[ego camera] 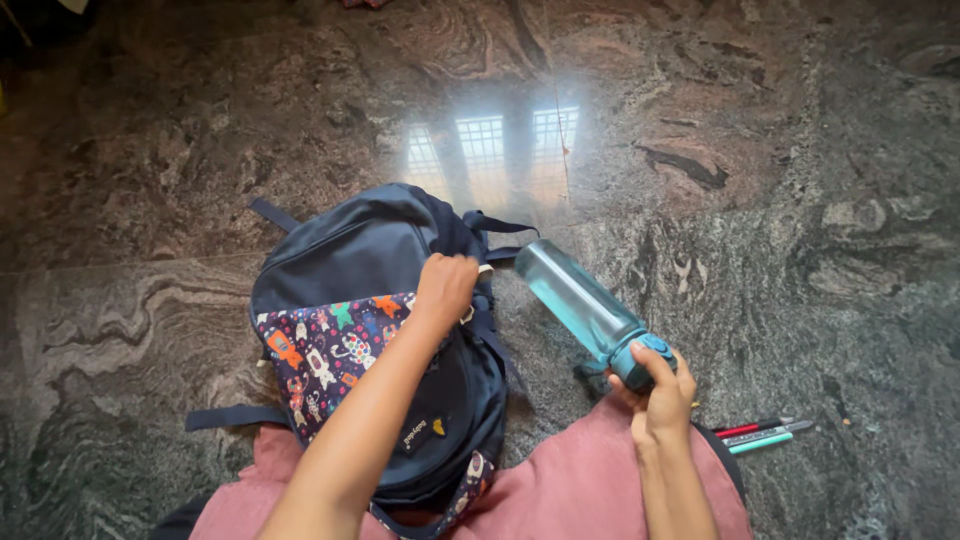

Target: The person sits on the floor and packs a backpack with a water bottle, a lanyard, pens, a laptop, and a computer mouse. They place each item into different compartments and zip the bag closed.

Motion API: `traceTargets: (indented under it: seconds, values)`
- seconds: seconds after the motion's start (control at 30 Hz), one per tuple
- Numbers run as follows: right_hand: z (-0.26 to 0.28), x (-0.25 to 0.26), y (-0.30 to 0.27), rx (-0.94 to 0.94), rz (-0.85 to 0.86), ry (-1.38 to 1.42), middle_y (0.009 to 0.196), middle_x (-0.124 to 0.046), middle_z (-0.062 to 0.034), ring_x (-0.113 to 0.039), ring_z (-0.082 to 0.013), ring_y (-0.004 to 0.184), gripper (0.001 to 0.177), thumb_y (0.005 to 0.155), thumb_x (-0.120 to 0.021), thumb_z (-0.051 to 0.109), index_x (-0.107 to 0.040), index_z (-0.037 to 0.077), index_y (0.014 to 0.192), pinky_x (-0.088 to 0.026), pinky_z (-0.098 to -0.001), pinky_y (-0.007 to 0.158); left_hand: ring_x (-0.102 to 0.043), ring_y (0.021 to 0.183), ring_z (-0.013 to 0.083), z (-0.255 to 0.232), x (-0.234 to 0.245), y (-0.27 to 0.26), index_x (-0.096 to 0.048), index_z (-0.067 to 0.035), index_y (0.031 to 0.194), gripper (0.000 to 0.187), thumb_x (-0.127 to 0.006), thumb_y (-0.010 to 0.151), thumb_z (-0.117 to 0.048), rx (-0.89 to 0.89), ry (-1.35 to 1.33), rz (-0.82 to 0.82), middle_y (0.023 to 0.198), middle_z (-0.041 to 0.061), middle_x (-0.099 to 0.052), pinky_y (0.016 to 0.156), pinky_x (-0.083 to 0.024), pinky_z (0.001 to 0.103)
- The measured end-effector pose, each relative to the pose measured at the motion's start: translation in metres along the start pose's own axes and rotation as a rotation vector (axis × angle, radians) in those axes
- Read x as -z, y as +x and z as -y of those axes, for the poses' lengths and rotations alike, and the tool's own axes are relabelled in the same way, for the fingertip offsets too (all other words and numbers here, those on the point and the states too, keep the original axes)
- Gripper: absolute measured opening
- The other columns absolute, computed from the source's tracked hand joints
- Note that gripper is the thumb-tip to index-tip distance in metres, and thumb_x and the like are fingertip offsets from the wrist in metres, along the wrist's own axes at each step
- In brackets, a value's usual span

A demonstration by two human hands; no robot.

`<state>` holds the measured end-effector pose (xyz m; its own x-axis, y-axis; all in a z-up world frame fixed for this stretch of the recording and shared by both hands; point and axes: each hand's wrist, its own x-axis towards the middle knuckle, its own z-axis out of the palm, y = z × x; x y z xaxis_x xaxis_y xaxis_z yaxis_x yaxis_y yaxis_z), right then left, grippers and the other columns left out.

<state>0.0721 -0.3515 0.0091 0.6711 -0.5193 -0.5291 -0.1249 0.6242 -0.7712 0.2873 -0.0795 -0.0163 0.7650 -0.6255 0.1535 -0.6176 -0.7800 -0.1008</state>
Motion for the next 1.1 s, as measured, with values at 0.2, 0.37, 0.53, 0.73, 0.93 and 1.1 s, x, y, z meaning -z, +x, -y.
traceTargets:
  seconds: [0.2, 0.37, 0.53, 0.73, 0.93, 1.1]
  values:
    - [-0.001, 0.001, -0.008, -0.071, 0.048, -0.037, 0.093, -0.068, -0.0117, -0.070, -0.0250, 0.066, 0.040, 0.077, -0.075, 0.018, -0.062, 0.005, 0.113, -0.059, -0.0305, 0.049, -0.073, 0.077, 0.0306, 0.007, -0.015, 0.027, -0.070, -0.010, 0.078, 0.011, -0.073, 0.071, -0.017, 0.187, -0.025, 0.007, 0.080, 0.013, -0.072, 0.067, -0.054, 0.045]
    - [-0.008, -0.003, -0.011, -0.154, 0.098, -0.075, 0.093, -0.068, -0.0099, -0.071, -0.0254, 0.068, 0.042, 0.074, -0.075, 0.019, -0.062, 0.009, 0.114, -0.060, -0.0321, 0.051, -0.073, 0.087, 0.0381, 0.026, -0.022, 0.038, -0.076, -0.007, 0.082, 0.016, -0.069, 0.082, -0.021, 0.263, -0.142, 0.107, 0.090, 0.019, -0.075, 0.076, -0.058, 0.049]
    - [-0.019, -0.017, -0.013, -0.092, 0.172, -0.135, 0.096, -0.068, -0.0106, -0.070, -0.0255, 0.071, 0.046, 0.075, -0.077, 0.014, -0.063, 0.006, 0.117, -0.060, -0.0349, 0.052, -0.072, 0.087, 0.0421, 0.030, -0.013, 0.038, -0.076, -0.004, 0.084, 0.031, -0.068, 0.089, -0.033, 0.307, -0.237, 0.155, 0.090, 0.023, -0.073, 0.076, -0.057, 0.052]
    - [-0.024, -0.030, -0.023, -0.009, 0.249, -0.227, 0.101, -0.067, -0.0072, -0.069, -0.0197, 0.084, 0.051, 0.073, -0.079, 0.008, -0.063, 0.008, 0.121, -0.064, -0.0377, 0.063, -0.072, 0.085, 0.0403, 0.024, -0.003, 0.046, -0.075, -0.006, 0.082, 0.026, -0.066, 0.089, -0.030, 0.227, -0.239, 0.116, 0.088, 0.020, -0.074, 0.073, -0.054, 0.053]
    - [-0.057, -0.049, -0.042, -0.075, 0.194, -0.073, 0.108, -0.063, -0.0070, -0.066, -0.0199, 0.094, 0.052, 0.075, -0.077, 0.005, -0.058, 0.011, 0.122, -0.064, -0.0392, 0.075, -0.072, 0.076, 0.0252, 0.023, -0.008, 0.054, -0.074, -0.017, 0.073, 0.015, -0.063, 0.083, -0.013, -0.110, 0.125, 0.004, 0.077, 0.006, -0.073, 0.069, -0.048, 0.044]
    - [-0.094, -0.059, -0.041, -0.310, 0.104, 0.257, 0.112, -0.062, -0.0114, -0.067, -0.0267, 0.098, 0.044, 0.082, -0.073, 0.016, -0.054, 0.010, 0.122, -0.064, -0.0424, 0.080, -0.071, 0.076, 0.0213, -0.005, -0.010, 0.066, -0.074, -0.019, 0.070, 0.017, -0.064, 0.083, -0.019, -0.346, 0.274, 0.149, 0.076, 0.002, -0.073, 0.062, -0.046, 0.040]
